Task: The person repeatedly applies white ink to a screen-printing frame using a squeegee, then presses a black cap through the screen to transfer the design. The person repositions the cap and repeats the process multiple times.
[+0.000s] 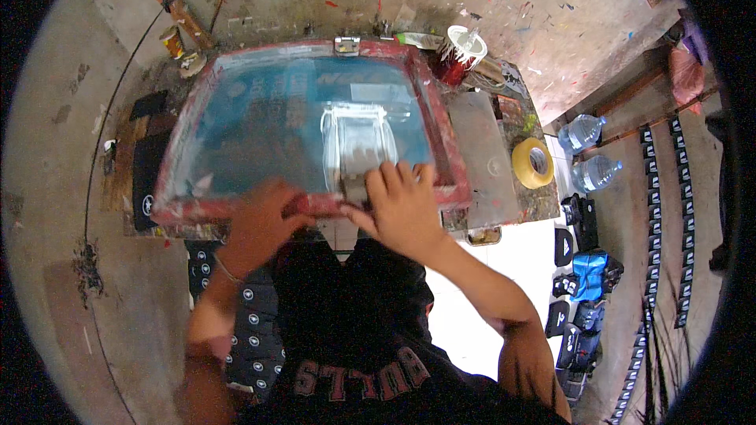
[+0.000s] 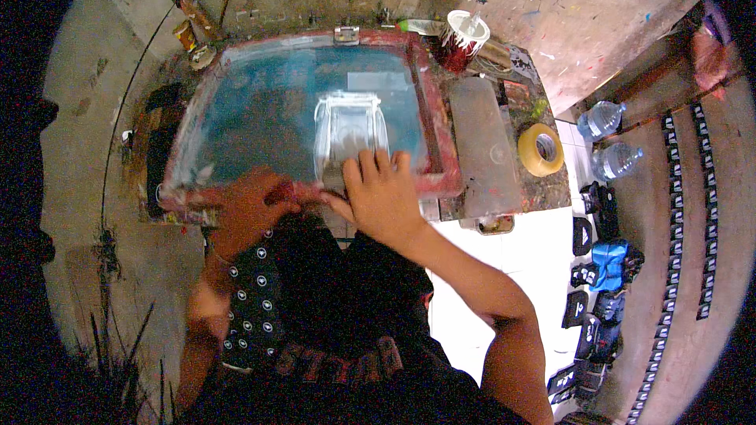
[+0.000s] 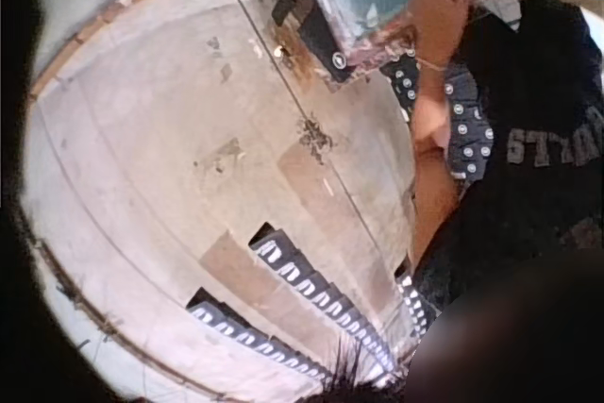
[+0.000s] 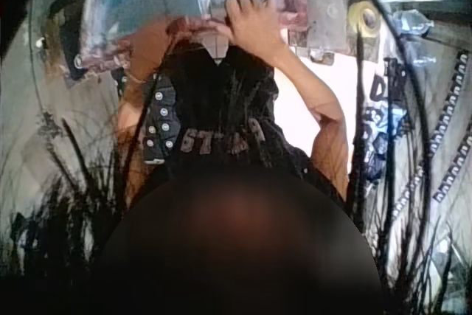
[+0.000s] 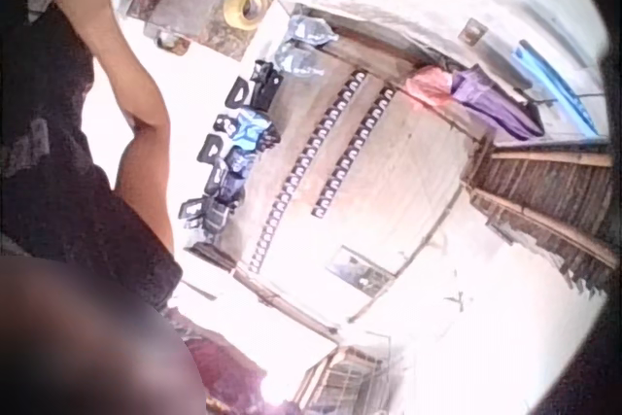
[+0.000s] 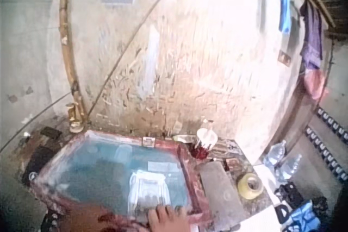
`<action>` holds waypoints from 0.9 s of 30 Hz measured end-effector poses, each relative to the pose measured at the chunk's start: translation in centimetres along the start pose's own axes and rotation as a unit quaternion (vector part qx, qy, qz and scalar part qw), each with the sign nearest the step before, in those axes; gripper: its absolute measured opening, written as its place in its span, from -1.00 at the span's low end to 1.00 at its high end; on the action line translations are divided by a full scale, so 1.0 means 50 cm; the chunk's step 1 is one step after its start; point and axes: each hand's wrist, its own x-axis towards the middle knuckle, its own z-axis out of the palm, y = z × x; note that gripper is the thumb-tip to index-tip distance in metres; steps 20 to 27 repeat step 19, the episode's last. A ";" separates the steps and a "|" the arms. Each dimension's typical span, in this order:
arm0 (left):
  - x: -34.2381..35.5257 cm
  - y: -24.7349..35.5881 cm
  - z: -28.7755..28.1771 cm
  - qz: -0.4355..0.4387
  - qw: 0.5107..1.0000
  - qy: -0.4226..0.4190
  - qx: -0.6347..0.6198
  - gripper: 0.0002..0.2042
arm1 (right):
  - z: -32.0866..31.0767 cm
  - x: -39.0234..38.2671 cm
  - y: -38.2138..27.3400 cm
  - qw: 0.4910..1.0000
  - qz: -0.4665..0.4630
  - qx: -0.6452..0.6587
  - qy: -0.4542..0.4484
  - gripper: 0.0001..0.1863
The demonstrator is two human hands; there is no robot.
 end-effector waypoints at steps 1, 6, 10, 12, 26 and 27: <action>0.020 0.009 -0.040 -0.008 1.000 -0.001 -0.016 -0.60 | -0.019 0.028 0.013 1.000 -0.004 -0.010 0.028 -0.36; 0.125 0.063 -0.194 0.047 0.982 0.179 -0.041 -0.57 | -0.119 0.225 0.097 0.992 -0.023 -0.012 0.120 -0.31; 0.119 0.082 -0.112 0.156 0.914 0.373 0.010 -0.74 | -0.220 0.345 0.126 0.995 0.096 0.013 -0.004 -0.37; 0.126 0.114 0.050 0.113 0.948 0.237 -0.179 -0.83 | -0.260 0.380 0.130 0.994 0.085 0.069 0.005 -0.32; 0.152 0.093 0.434 0.164 0.985 -0.048 0.028 -0.23 | -0.262 0.453 0.184 0.993 0.053 0.089 0.059 -0.27; 0.152 0.093 0.434 0.164 0.985 -0.048 0.028 -0.23 | -0.262 0.453 0.184 0.993 0.053 0.089 0.059 -0.27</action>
